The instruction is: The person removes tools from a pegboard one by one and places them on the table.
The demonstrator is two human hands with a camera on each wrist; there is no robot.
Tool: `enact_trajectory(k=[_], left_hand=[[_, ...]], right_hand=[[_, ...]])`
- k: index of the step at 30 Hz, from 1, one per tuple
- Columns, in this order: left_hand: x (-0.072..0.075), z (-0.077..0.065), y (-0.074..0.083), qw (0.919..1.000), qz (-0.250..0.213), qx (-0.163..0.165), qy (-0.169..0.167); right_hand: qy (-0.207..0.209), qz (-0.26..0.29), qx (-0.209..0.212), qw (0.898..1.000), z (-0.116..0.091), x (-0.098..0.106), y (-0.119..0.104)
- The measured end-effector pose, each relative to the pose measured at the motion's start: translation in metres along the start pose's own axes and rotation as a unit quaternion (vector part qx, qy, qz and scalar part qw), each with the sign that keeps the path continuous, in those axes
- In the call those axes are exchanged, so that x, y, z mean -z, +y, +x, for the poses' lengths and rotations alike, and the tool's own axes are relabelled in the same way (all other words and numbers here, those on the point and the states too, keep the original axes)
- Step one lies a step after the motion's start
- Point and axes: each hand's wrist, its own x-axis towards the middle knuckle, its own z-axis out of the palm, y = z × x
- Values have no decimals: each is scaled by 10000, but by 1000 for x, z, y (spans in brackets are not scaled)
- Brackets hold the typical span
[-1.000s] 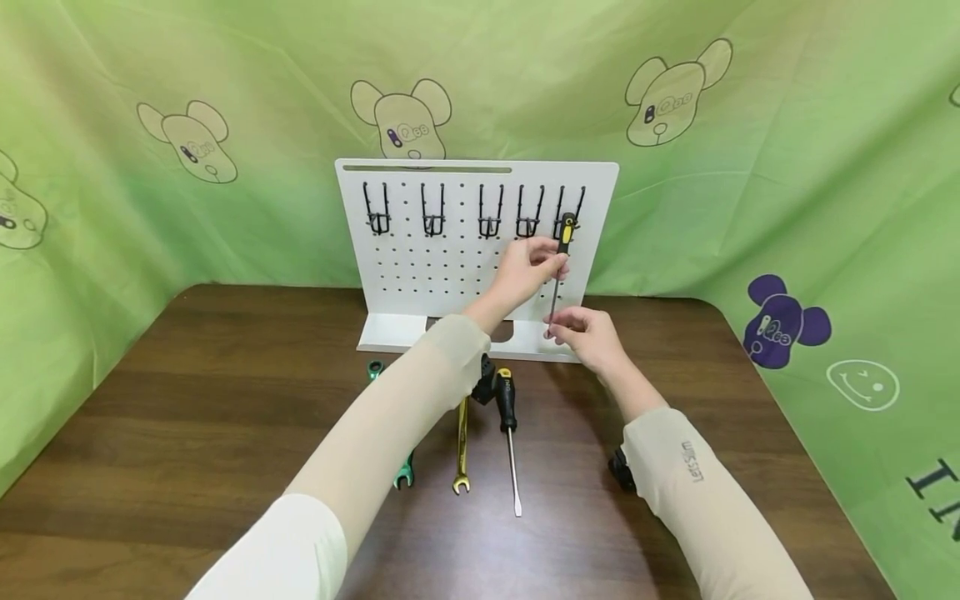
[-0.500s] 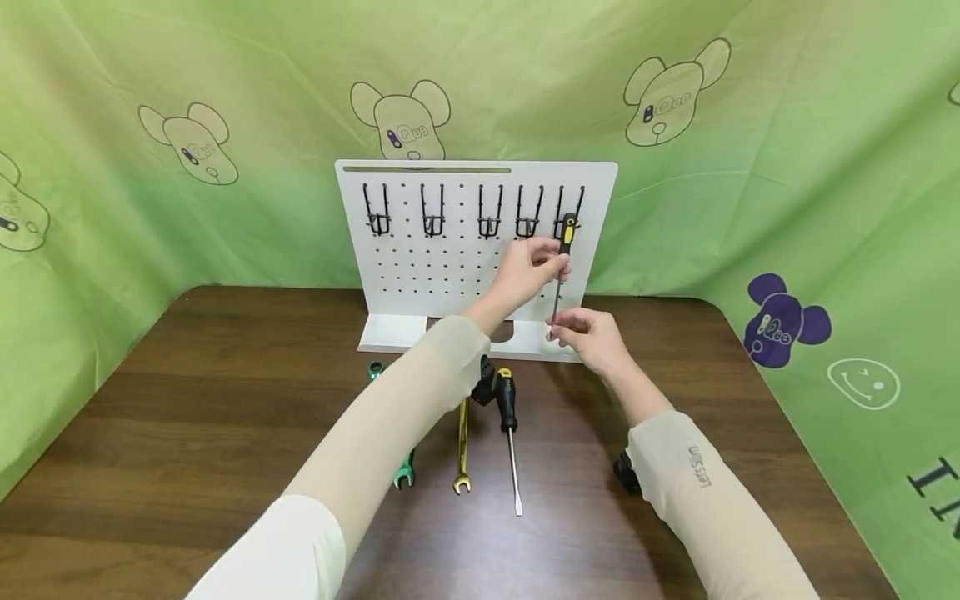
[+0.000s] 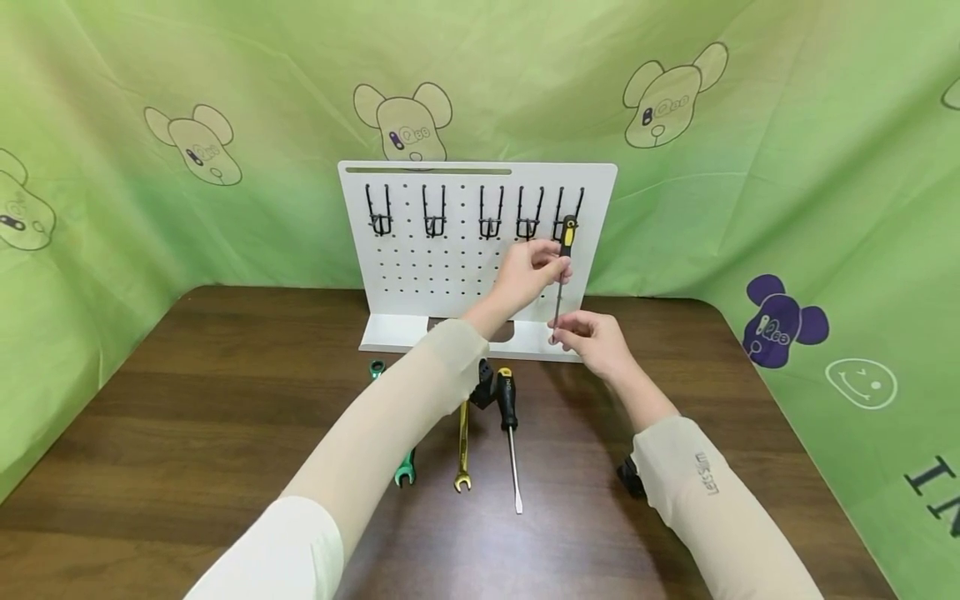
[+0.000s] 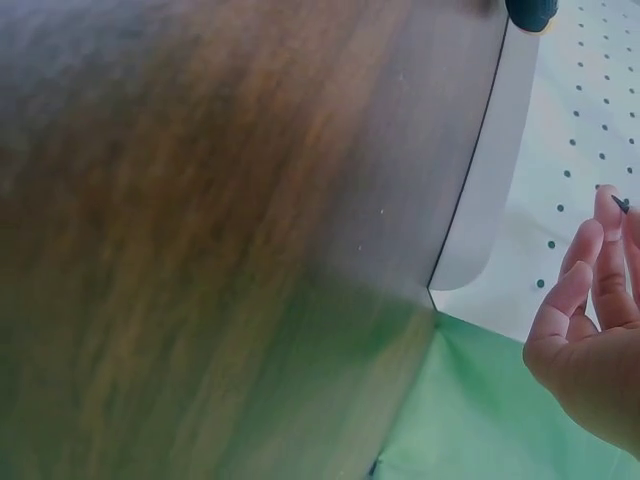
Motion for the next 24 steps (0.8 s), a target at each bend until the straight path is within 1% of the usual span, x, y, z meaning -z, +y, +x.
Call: enact_trajectory(k=[6, 10, 17, 24], left_hand=[[-1, -2, 1, 10000, 1, 5, -41], [-2, -4, 2, 10000, -45, -14, 0], [-2, -9, 5, 9997, -162, -180, 8], [-4, -13, 9, 9996, 16, -286, 24]], right_hand=[[1, -174, 46, 9998, -5, 3, -1], [-9, -212, 129, 9997, -8, 5, -2], [9, -165, 224, 9996, -14, 7, -3], [49, -149, 266, 9995, -23, 10, -8]])
